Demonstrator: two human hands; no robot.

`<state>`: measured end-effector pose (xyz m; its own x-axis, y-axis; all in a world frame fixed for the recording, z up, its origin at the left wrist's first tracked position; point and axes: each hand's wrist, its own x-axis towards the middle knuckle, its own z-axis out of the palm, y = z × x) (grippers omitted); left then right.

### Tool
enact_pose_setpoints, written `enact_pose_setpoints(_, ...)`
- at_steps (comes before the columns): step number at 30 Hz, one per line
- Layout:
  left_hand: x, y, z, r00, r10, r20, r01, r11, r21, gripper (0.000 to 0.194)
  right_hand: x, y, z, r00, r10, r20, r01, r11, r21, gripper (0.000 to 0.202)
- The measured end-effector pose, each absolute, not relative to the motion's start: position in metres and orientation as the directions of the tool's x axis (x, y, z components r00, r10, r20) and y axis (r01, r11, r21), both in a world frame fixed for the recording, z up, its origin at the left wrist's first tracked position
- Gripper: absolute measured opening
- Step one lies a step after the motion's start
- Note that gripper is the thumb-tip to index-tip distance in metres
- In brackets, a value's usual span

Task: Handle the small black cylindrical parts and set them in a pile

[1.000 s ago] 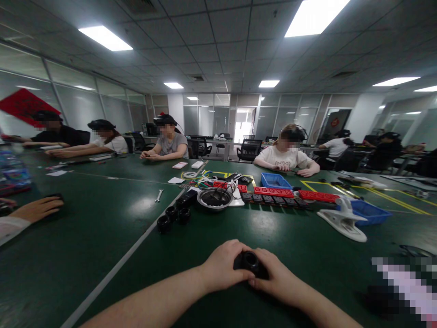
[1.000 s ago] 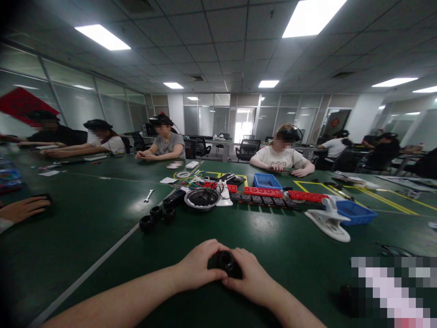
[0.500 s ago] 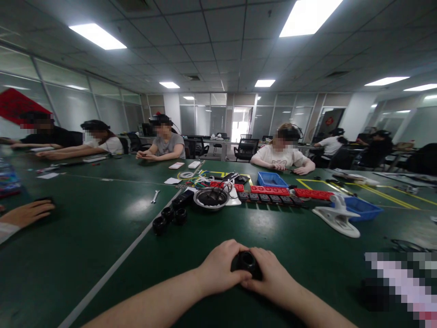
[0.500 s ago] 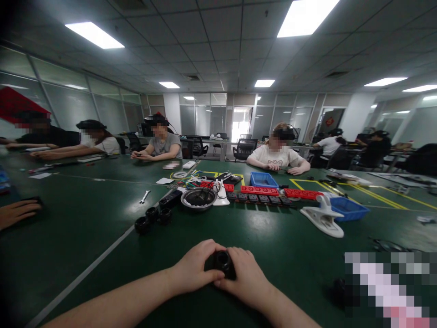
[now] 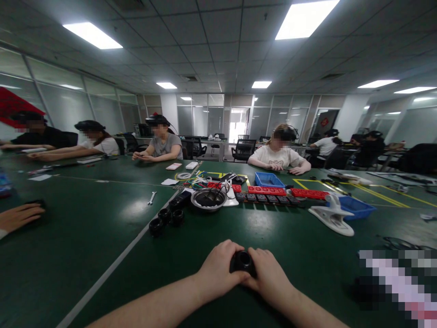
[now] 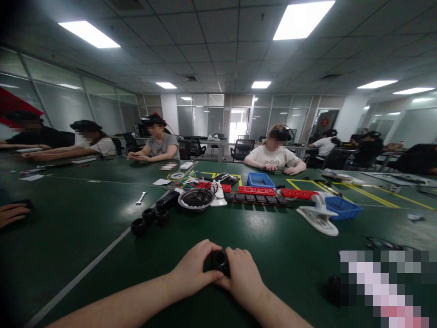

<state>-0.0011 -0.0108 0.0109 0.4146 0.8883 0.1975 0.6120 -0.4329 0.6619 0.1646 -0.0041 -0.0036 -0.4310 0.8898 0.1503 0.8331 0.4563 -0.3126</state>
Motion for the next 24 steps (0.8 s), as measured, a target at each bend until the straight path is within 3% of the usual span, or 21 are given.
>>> enact_pose_setpoints(2, -0.002, -0.010, 0.012, 0.433, 0.879, 0.198, 0.603, -0.446, 0.661, 0.037, 0.165, -0.006, -0.002, -0.455, 0.873, 0.176, 0.819, 0.488, -0.302, 0.034)
enact_pose_setpoints(6, -0.008, -0.005, 0.013, 0.528, 0.821, 0.218, 0.538, -0.521, 0.662, 0.038, 0.175, 0.001, 0.002, -0.559, 0.820, 0.122, 0.694, 0.543, -0.473, 0.045)
enact_pose_setpoints(12, -0.012, -0.002, 0.011, 0.540, 0.812, 0.223, 0.502, -0.523, 0.689, 0.040, 0.189, 0.016, 0.002, -0.670, 0.741, 0.047, 0.536, 0.527, -0.659, 0.020)
enact_pose_setpoints(16, -0.005, -0.005, 0.009, 0.465, 0.856, 0.224, 0.554, -0.479, 0.681, 0.037, 0.181, 0.012, -0.003, -0.572, 0.818, 0.057, 0.624, 0.480, -0.617, 0.019)
enact_pose_setpoints(20, 0.000, -0.007, 0.007, 0.330, 0.915, 0.234, 0.659, -0.401, 0.636, 0.039, 0.167, 0.001, -0.004, -0.409, 0.903, 0.129, 0.785, 0.420, -0.456, 0.018)
enact_pose_setpoints(24, -0.002, -0.006, 0.008, 0.360, 0.901, 0.242, 0.648, -0.428, 0.630, 0.038, 0.168, 0.002, -0.004, -0.470, 0.866, 0.172, 0.734, 0.491, -0.469, 0.031)
